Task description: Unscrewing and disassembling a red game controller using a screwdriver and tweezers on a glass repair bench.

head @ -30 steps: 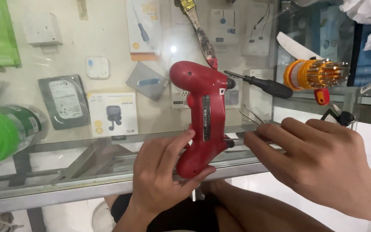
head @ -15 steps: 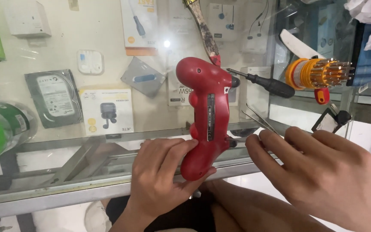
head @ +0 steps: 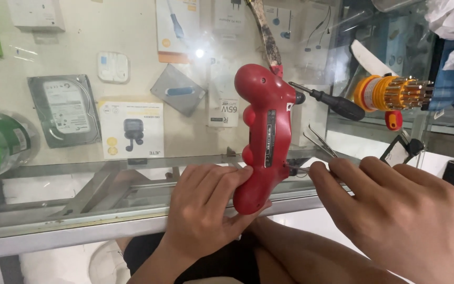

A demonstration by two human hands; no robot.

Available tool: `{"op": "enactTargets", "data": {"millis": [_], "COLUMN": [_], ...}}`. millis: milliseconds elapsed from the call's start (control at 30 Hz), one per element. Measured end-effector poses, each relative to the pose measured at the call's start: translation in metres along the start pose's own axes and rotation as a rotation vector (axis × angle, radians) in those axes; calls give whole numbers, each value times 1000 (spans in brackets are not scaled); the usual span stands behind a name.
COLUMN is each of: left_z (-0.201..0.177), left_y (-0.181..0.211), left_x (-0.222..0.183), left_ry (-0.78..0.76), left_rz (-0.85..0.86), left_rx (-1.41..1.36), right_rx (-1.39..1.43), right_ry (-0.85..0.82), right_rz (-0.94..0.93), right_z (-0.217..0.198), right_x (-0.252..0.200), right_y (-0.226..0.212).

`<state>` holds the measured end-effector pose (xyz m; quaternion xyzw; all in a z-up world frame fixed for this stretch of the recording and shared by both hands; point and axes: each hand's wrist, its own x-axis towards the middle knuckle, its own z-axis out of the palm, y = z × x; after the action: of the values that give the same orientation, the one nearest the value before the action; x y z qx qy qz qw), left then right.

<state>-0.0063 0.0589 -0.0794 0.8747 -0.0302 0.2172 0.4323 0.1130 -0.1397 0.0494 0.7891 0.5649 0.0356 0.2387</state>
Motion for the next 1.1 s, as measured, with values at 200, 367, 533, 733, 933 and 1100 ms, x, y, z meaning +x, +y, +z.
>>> {"op": "enactTargets", "data": {"millis": [200, 367, 533, 733, 933, 1100], "left_z": [1, 1, 2, 3, 5, 5], "left_y": [1, 1, -1, -1, -2, -1], "left_x": [2, 1, -5, -5, -6, -5], "left_ry": [21, 74, 103, 108, 115, 121], "left_rz": [32, 94, 121, 123, 112, 111], "left_rx": [14, -26, -41, -34, -57, -44], "right_rx": [-69, -228, -192, -12, -56, -159], "right_ry": [-90, -17, -130, -217, -211, -232], "right_rz": [38, -168, -135, 35, -24, -47], "right_z": [-16, -10, -13, -5, -11, -14], "right_x": [12, 19, 16, 7, 19, 27], "right_y": [-12, -12, -12, -10, -14, -19]}}
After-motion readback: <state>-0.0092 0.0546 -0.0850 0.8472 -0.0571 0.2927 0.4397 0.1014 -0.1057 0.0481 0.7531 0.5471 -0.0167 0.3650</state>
